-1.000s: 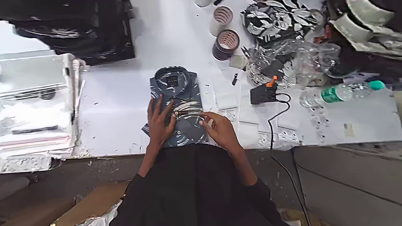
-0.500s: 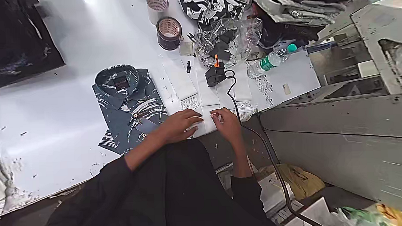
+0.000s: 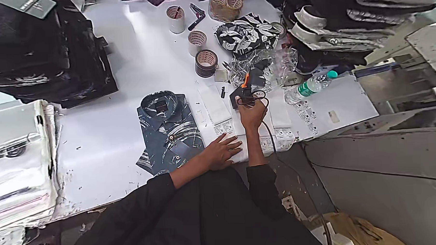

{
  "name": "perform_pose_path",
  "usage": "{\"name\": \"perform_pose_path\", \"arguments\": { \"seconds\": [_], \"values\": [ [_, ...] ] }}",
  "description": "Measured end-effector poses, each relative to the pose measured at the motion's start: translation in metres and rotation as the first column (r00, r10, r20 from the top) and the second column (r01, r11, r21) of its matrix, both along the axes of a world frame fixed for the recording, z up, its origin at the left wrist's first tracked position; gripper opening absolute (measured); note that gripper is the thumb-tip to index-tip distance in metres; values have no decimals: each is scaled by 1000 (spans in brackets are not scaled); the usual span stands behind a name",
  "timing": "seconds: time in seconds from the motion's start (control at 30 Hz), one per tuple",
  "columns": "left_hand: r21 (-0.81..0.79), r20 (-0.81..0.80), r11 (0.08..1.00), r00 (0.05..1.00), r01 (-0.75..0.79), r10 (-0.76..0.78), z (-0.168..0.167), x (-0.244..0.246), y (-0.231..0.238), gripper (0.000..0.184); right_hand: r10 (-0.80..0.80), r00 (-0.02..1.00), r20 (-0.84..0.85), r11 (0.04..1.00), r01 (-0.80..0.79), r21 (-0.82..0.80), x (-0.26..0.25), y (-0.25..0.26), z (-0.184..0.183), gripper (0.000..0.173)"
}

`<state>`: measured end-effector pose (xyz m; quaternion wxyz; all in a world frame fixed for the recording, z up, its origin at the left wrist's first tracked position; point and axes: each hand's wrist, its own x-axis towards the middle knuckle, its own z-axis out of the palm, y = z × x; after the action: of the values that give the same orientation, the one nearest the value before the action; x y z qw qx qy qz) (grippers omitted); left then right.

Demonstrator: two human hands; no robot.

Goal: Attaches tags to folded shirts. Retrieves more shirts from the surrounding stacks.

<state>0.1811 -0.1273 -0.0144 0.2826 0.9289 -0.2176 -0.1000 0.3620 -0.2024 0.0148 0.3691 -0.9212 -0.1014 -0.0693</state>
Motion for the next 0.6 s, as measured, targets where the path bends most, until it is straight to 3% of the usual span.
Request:
{"name": "perform_pose_path", "arguments": {
  "seconds": [0.2, 0.33, 0.4, 0.47, 0.53, 0.6],
  "values": [
    [-2, 37, 1000, 999, 4, -4, 3, -8, -1, 34, 89, 994, 61, 995, -91, 43, -25, 55, -20, 50],
    [4, -12, 1000, 1000, 4, -3, 5, -10, 0, 38, 70, 996, 49, 997, -71, 8, -18, 52, -21, 55],
    [-8, 20, 1000, 1000, -2, 2, 2, -8, -3, 40, 138, 988, -62, 990, -137, 28, -12, 38, -17, 68],
    [-21, 56, 1000, 998, -14, 15, -1, -8, -3, 42, 304, 935, -181, 952, -292, 91, -11, 12, -14, 79],
    [-33, 74, 999, 997, -24, 26, -1, -8, 0, 43, 441, 881, -172, 897, -438, 59, -16, -26, -5, 65],
    [-40, 44, 999, 999, -18, 20, 1, -8, 1, 44, 499, 844, -195, 845, -524, -108, -26, -71, 5, 53]
  ]
}}
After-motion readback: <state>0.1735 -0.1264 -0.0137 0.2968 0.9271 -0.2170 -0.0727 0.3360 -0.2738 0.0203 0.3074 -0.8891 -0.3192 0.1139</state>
